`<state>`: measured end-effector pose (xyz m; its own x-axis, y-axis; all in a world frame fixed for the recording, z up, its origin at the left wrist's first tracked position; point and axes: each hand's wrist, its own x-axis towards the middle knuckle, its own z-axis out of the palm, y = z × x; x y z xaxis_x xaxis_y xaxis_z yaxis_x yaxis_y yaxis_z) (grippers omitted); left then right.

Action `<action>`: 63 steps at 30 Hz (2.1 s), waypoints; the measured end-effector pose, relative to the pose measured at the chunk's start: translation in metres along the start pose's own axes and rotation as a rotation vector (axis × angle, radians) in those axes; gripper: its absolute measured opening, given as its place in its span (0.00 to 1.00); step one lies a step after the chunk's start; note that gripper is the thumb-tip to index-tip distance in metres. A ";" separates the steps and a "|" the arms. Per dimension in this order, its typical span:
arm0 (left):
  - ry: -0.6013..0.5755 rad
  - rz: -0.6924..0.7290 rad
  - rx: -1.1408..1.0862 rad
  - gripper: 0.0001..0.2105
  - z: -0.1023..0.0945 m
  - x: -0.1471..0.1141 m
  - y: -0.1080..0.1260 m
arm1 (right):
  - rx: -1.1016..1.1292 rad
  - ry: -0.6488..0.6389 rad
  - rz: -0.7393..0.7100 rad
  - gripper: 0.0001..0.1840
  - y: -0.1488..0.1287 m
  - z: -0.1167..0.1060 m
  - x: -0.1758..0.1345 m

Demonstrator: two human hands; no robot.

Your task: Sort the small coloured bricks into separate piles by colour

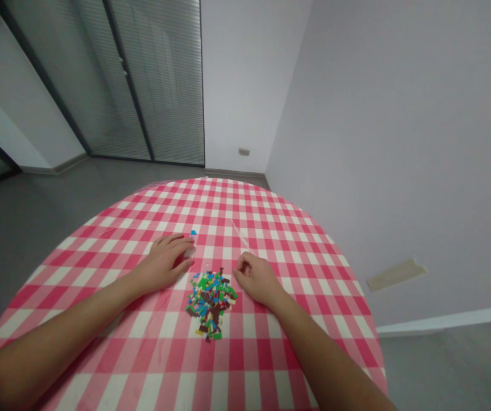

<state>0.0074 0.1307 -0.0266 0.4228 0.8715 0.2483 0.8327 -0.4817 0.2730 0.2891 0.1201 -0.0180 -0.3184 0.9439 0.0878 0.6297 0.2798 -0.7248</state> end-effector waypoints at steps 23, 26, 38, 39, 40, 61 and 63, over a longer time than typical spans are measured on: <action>-0.053 -0.026 -0.043 0.10 0.000 0.002 0.000 | -0.018 -0.013 0.008 0.05 0.001 0.000 0.000; -0.056 -0.032 -0.055 0.11 -0.001 0.003 0.000 | -0.021 -0.009 0.005 0.05 0.000 0.000 0.000; -0.048 -0.003 -0.014 0.19 0.005 0.003 -0.006 | -0.108 -0.131 -0.218 0.07 -0.011 -0.007 -0.001; -0.052 -0.003 -0.010 0.19 0.005 0.003 -0.006 | -0.113 -0.142 -0.230 0.06 -0.011 -0.008 -0.001; -0.058 -0.004 -0.006 0.20 0.005 0.003 -0.006 | -0.118 -0.151 -0.238 0.06 -0.010 -0.008 -0.001; -0.080 0.014 -0.029 0.19 0.002 0.003 -0.006 | -0.119 0.080 -0.052 0.08 -0.005 -0.003 0.002; -0.086 0.014 -0.023 0.19 0.002 0.003 -0.005 | -0.155 0.144 -0.028 0.08 0.000 -0.003 0.004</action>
<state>0.0047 0.1355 -0.0290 0.4644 0.8689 0.1714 0.8186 -0.4950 0.2913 0.2898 0.1245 -0.0150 -0.2399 0.9474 0.2116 0.7268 0.3198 -0.6079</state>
